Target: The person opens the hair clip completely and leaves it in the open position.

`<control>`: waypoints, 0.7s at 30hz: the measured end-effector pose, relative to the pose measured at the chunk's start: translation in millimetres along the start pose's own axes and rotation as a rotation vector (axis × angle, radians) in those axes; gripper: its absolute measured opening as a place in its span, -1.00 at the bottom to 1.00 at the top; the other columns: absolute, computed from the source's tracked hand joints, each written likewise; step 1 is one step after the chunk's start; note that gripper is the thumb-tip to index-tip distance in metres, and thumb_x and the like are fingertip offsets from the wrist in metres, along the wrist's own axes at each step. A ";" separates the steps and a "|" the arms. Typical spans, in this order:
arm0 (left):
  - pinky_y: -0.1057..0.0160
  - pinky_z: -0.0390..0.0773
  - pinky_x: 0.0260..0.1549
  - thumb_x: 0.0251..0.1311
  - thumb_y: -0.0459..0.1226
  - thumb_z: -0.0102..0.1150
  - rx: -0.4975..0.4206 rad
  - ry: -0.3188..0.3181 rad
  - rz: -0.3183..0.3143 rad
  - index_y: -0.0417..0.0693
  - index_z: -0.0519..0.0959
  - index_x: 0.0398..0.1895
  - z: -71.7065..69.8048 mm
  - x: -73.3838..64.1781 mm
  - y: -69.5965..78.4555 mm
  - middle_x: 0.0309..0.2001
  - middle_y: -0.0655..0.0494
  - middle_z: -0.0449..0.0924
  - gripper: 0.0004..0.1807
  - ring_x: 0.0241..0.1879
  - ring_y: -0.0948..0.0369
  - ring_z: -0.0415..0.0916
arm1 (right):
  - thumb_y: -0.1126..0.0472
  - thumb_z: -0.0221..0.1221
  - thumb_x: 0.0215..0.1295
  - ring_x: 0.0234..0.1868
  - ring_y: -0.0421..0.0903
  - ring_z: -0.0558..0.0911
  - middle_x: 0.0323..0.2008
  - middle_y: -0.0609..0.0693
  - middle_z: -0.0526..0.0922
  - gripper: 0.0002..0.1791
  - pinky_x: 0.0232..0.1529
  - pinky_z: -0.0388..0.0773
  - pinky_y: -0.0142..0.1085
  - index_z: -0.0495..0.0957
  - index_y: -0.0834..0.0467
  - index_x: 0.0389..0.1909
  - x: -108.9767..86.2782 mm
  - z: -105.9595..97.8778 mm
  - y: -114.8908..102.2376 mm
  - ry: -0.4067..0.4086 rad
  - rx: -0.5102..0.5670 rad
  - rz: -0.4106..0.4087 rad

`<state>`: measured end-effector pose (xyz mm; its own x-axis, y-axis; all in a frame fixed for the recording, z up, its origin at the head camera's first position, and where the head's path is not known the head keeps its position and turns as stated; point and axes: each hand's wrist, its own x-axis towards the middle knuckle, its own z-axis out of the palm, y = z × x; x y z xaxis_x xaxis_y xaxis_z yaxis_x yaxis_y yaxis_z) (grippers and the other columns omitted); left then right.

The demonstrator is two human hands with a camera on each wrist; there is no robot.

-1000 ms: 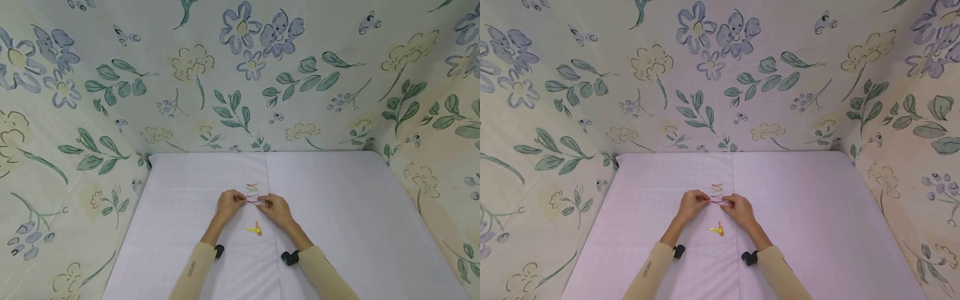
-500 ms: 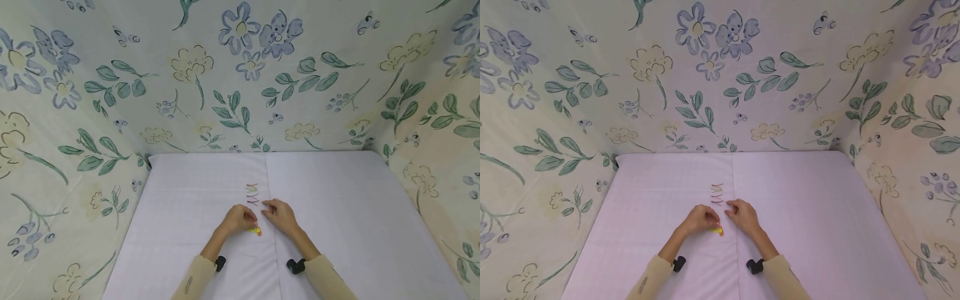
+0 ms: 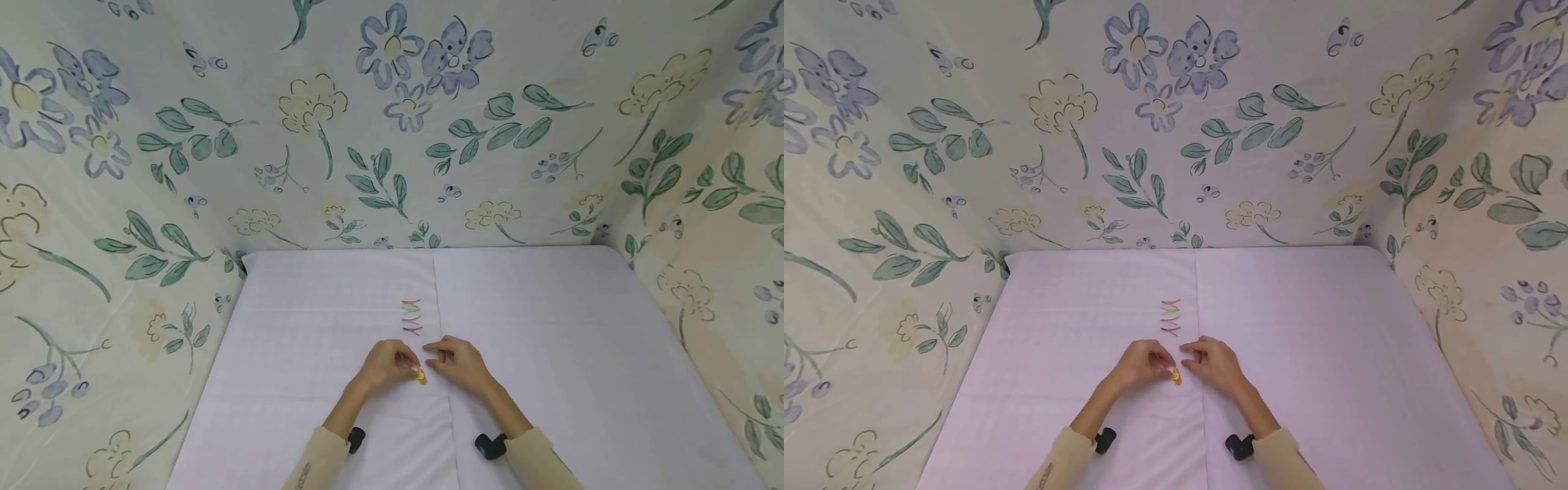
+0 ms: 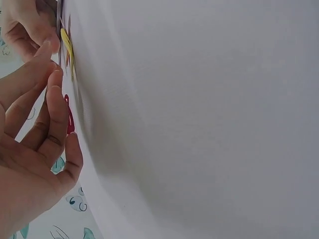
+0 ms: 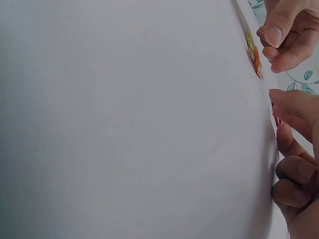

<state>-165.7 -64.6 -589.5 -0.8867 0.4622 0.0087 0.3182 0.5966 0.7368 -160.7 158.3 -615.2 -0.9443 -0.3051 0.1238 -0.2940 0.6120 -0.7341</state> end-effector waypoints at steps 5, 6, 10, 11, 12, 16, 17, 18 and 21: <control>0.44 0.44 -0.37 -0.07 -0.35 0.63 -0.019 0.019 -0.005 -0.11 0.81 -0.35 -2.7 -4.8 -1.7 -0.38 0.09 0.74 -0.81 -0.40 0.23 0.54 | 0.18 0.50 0.16 -0.50 -0.34 0.36 -0.50 -0.21 0.53 -0.71 -0.45 0.31 -0.46 0.80 0.02 -0.07 -7.9 -0.5 -3.8 -0.044 -0.004 -0.024; 0.44 0.44 -0.37 -0.07 -0.36 0.64 -0.020 0.021 -0.007 -0.11 0.81 -0.35 -3.0 -5.5 -2.0 -0.38 0.08 0.74 -0.80 -0.40 0.20 0.55 | 0.18 0.50 0.16 -0.50 -0.34 0.37 -0.50 -0.19 0.53 -0.72 -0.44 0.32 -0.47 0.81 0.02 -0.07 -9.4 -0.2 -4.3 -0.047 -0.010 -0.033; 0.44 0.44 -0.40 -0.08 -0.37 0.64 -0.011 0.020 -0.015 -0.12 0.81 -0.34 -3.3 -7.4 -3.3 -0.38 0.07 0.71 -0.79 -0.42 0.24 0.53 | 0.17 0.52 0.14 -0.50 -0.33 0.38 -0.50 -0.12 0.56 -0.72 -0.44 0.32 -0.47 0.81 0.03 -0.09 -15.3 1.0 -6.7 -0.060 -0.012 -0.062; 0.45 0.43 -0.40 -0.09 -0.37 0.64 -0.008 0.019 -0.018 -0.12 0.81 -0.34 -3.2 -7.7 -3.6 -0.38 0.07 0.71 -0.79 -0.42 0.27 0.51 | 0.16 0.52 0.14 -0.50 -0.34 0.37 -0.50 -0.11 0.56 -0.71 -0.44 0.31 -0.47 0.81 0.03 -0.09 -16.6 1.4 -7.1 -0.065 -0.007 -0.064; 0.45 0.43 -0.40 -0.10 -0.37 0.64 -0.004 0.018 -0.017 -0.12 0.81 -0.34 -2.9 -7.9 -4.1 -0.38 0.07 0.70 -0.78 -0.43 0.30 0.49 | 0.15 0.53 0.13 -0.50 -0.34 0.38 -0.50 -0.11 0.56 -0.70 -0.44 0.31 -0.47 0.81 0.03 -0.09 -17.8 1.8 -7.6 -0.069 0.000 -0.062; 0.45 0.43 -0.41 -0.14 -0.38 0.66 0.007 0.019 -0.010 -0.11 0.81 -0.34 -1.5 -9.1 -5.5 -0.37 0.08 0.70 -0.76 -0.44 0.37 0.45 | 0.11 0.54 0.12 -0.49 -0.33 0.39 -0.50 -0.16 0.54 -0.68 -0.43 0.31 -0.47 0.81 0.02 -0.08 -21.2 3.7 -8.7 -0.073 0.014 -0.047; 0.45 0.43 -0.41 -0.15 -0.38 0.67 0.012 0.020 -0.007 -0.10 0.81 -0.35 -1.1 -9.6 -5.7 -0.37 0.08 0.69 -0.75 -0.45 0.37 0.45 | 0.10 0.53 0.12 -0.48 -0.33 0.39 -0.50 -0.18 0.54 -0.67 -0.43 0.31 -0.47 0.81 0.02 -0.07 -21.6 4.1 -9.0 -0.074 0.016 -0.043; 0.45 0.43 -0.41 -0.15 -0.38 0.67 0.022 0.022 -0.006 -0.09 0.81 -0.35 -0.7 -10.2 -6.1 -0.37 0.09 0.69 -0.75 -0.45 0.37 0.45 | 0.10 0.53 0.12 -0.48 -0.32 0.40 -0.50 -0.19 0.54 -0.67 -0.43 0.31 -0.47 0.81 0.02 -0.07 -22.1 4.4 -9.2 -0.075 0.016 -0.041; 0.46 0.43 -0.41 -0.14 -0.37 0.67 0.043 0.023 -0.010 -0.06 0.81 -0.35 0.0 -12.0 -6.4 -0.37 0.12 0.69 -0.76 -0.45 0.39 0.43 | 0.11 0.53 0.13 -0.49 -0.33 0.39 -0.50 -0.20 0.54 -0.68 -0.43 0.31 -0.47 0.81 0.01 -0.07 -23.0 4.8 -9.6 -0.079 0.011 -0.040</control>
<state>-157.1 -73.9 -594.4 -0.8975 0.4408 0.0172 0.3226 0.6293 0.7070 -135.4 156.0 -614.2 -0.9170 -0.3860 0.1010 -0.3295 0.5899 -0.7372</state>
